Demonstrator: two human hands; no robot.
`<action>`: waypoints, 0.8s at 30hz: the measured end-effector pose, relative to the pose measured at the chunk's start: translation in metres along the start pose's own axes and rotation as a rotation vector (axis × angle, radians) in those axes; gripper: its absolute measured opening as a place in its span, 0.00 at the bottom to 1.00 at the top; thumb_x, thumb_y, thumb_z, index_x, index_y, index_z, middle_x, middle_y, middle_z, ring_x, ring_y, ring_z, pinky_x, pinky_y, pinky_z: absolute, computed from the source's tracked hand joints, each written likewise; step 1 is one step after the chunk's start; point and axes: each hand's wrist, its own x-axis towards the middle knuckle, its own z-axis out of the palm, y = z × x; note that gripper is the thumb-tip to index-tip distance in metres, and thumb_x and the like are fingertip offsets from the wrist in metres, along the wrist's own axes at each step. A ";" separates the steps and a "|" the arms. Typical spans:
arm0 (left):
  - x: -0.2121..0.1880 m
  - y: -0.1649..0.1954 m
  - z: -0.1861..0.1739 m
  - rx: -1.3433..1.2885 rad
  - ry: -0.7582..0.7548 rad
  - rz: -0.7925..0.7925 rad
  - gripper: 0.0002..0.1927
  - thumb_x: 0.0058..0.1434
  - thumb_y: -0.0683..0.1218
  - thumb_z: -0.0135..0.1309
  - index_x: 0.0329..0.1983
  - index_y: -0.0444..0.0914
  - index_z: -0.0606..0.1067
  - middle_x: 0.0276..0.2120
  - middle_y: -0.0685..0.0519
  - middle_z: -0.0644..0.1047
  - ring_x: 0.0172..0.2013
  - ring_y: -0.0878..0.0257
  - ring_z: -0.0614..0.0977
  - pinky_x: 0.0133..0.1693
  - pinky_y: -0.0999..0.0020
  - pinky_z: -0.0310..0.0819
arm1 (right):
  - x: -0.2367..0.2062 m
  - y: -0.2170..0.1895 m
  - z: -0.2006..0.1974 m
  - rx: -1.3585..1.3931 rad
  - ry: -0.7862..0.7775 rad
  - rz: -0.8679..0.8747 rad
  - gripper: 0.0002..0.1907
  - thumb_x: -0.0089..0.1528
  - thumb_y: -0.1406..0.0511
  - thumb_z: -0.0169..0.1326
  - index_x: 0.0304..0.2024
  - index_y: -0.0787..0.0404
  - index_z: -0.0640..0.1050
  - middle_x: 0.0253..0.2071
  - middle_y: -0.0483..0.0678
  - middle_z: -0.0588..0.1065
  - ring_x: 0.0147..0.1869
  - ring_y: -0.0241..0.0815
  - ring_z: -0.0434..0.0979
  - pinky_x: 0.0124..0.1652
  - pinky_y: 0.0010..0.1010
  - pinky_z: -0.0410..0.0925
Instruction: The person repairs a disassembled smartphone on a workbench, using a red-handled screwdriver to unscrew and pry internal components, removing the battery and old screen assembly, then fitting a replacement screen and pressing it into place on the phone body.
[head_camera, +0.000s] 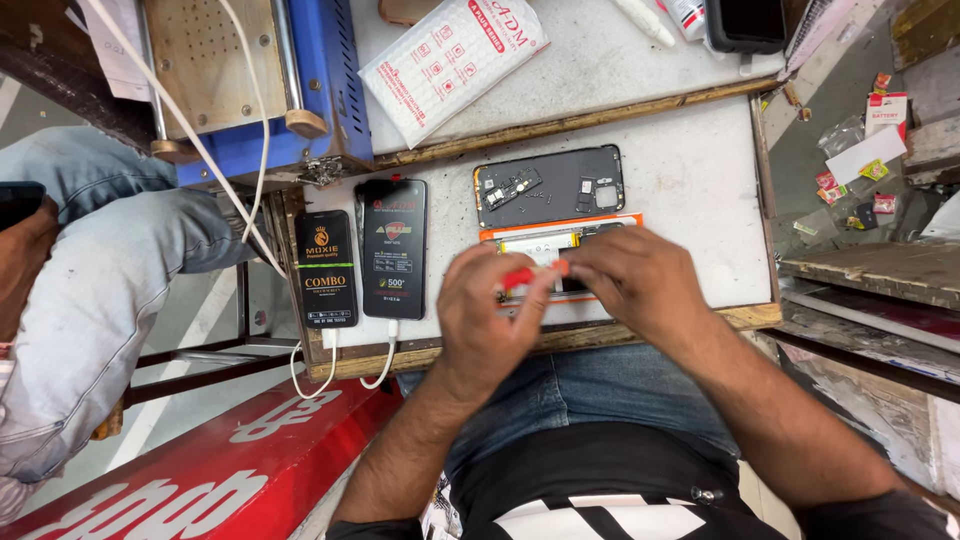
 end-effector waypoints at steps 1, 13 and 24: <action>0.000 -0.004 -0.003 -0.012 0.042 -0.032 0.27 0.63 0.42 0.67 0.56 0.37 0.62 0.40 0.48 0.79 0.42 0.52 0.83 0.51 0.56 0.78 | 0.007 0.001 0.002 -0.026 0.012 -0.015 0.05 0.61 0.64 0.64 0.40 0.53 0.84 0.38 0.43 0.82 0.41 0.43 0.82 0.40 0.35 0.75; -0.008 -0.037 -0.039 -0.132 0.273 -0.360 0.26 0.70 0.34 0.58 0.64 0.35 0.58 0.43 0.45 0.78 0.46 0.59 0.82 0.57 0.62 0.76 | 0.092 0.014 0.000 -0.306 -0.187 -0.081 0.14 0.60 0.59 0.60 0.47 0.54 0.85 0.46 0.46 0.79 0.50 0.50 0.78 0.40 0.42 0.73; -0.013 -0.040 -0.039 -0.155 0.249 -0.374 0.25 0.70 0.35 0.57 0.63 0.36 0.58 0.40 0.47 0.79 0.43 0.61 0.82 0.53 0.64 0.77 | 0.107 0.032 0.003 -0.377 -0.292 -0.201 0.13 0.61 0.60 0.59 0.47 0.53 0.83 0.47 0.44 0.78 0.51 0.48 0.79 0.42 0.41 0.75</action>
